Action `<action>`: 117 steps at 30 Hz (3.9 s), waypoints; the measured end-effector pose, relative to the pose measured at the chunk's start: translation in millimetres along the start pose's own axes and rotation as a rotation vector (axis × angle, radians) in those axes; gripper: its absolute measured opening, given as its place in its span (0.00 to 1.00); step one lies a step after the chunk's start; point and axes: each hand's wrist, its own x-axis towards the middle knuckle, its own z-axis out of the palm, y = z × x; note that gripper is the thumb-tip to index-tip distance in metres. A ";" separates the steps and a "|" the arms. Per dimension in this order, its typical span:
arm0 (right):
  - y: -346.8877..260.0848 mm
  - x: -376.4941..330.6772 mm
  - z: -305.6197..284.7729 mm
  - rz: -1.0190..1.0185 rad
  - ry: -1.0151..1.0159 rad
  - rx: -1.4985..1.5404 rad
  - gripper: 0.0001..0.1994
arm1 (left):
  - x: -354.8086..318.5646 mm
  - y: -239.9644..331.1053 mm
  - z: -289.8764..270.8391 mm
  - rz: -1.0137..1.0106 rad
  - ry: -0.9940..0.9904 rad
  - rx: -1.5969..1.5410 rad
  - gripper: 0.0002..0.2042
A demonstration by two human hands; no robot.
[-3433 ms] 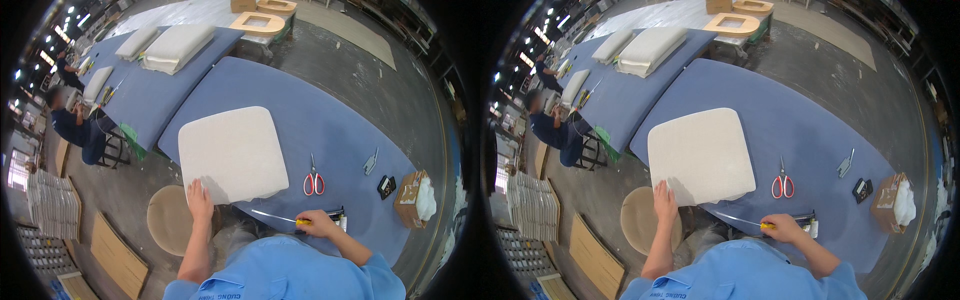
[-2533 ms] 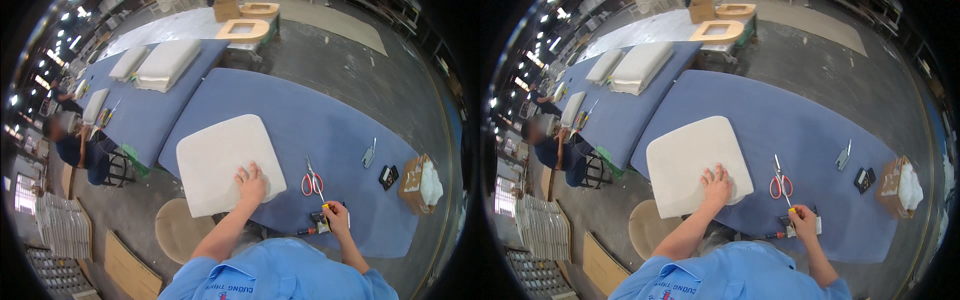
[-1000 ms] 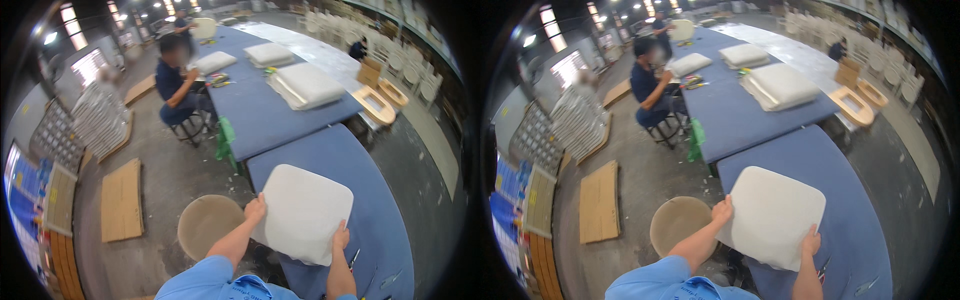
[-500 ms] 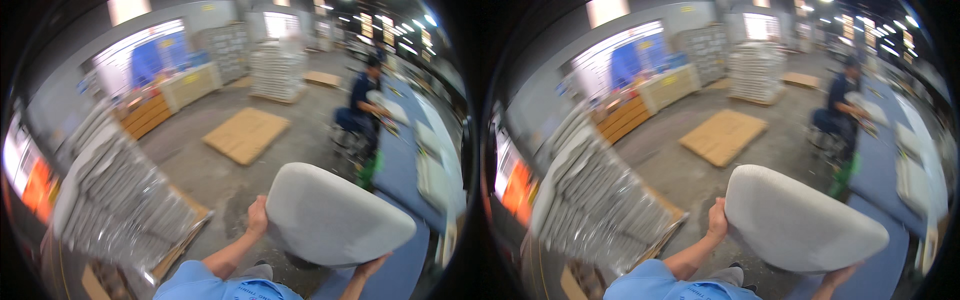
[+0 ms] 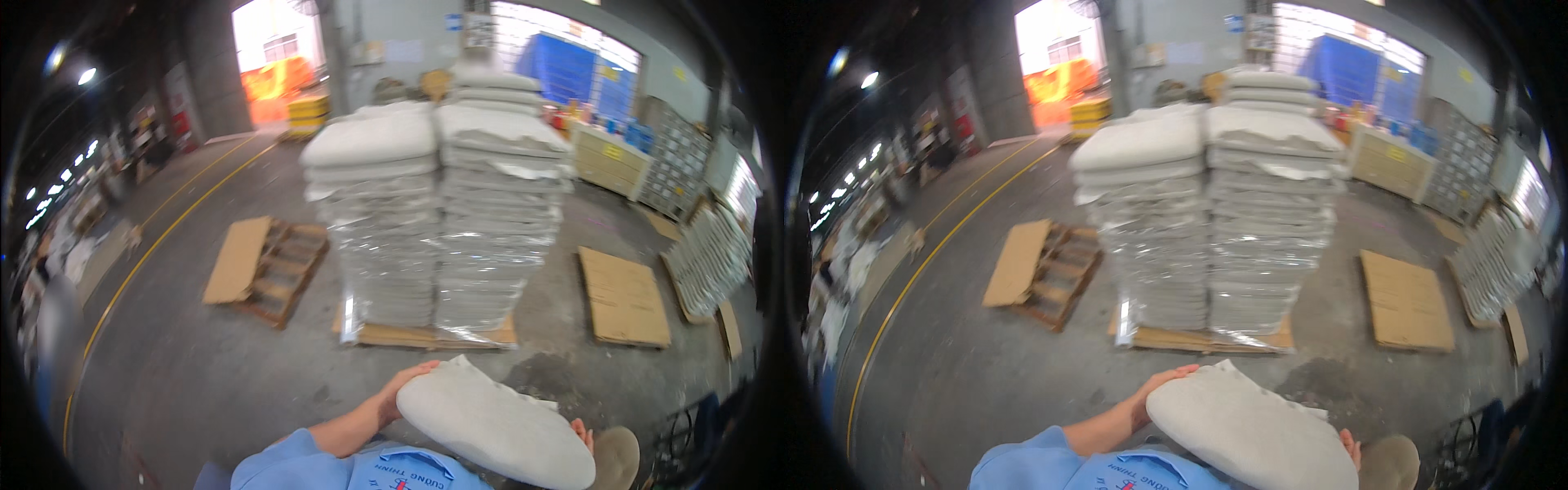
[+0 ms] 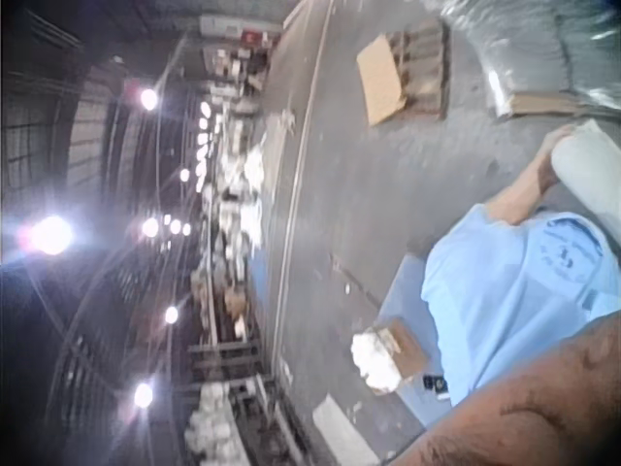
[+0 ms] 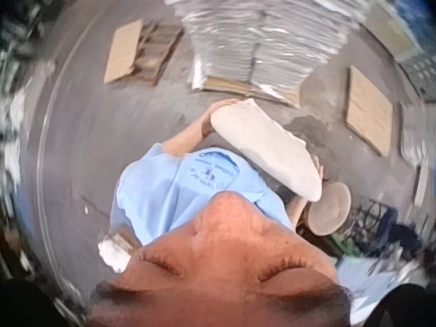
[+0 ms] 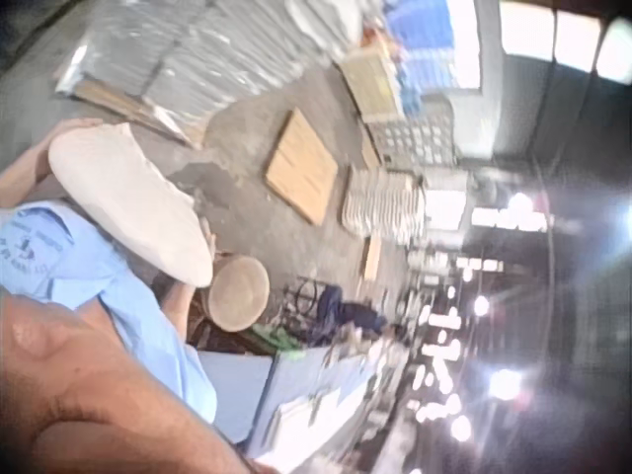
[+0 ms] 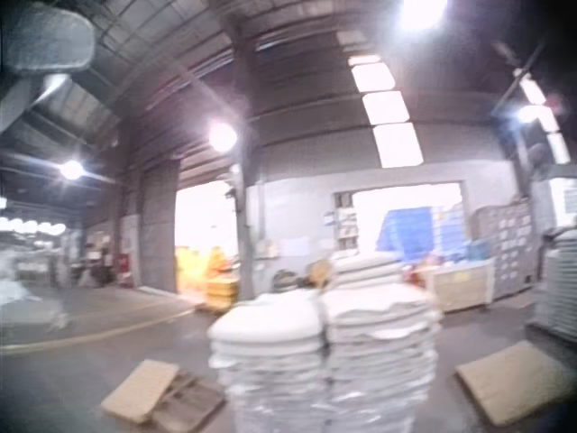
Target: The person uses a utility knife to trim the edges of a white fabric-covered cushion on a workbench, then switches to scissors to trim the fabric along the sides and corners. The person stacks the finished cushion with others and continues trimming another cushion.
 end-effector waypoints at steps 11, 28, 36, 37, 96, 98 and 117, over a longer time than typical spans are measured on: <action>264.0 124.0 356.1 0.752 -0.256 -0.275 0.31 | -217.7 179.0 -175.0 0.704 0.547 -0.004 0.28; 542.7 302.9 750.8 0.545 -1.081 -0.904 0.37 | -235.8 431.2 -320.9 0.878 1.072 -0.067 0.43; 638.8 349.2 921.9 0.349 -1.194 -1.016 0.42 | -217.0 580.8 -436.2 0.827 1.145 -0.014 0.46; 648.9 356.1 936.3 0.278 -1.161 -1.026 0.42 | -213.7 599.2 -451.9 0.814 1.143 0.003 0.46; 255.4 736.5 1106.4 0.110 1.068 -1.893 0.37 | 753.3 1068.0 -273.4 0.664 -0.428 0.384 0.26; 265.6 744.8 1094.9 -0.059 1.082 -1.945 0.36 | 773.7 1072.4 -298.3 0.785 -0.428 0.567 0.28; 403.6 337.4 1024.0 -0.503 1.614 -0.284 0.38 | 757.3 1058.2 -310.9 0.359 -0.615 0.272 0.47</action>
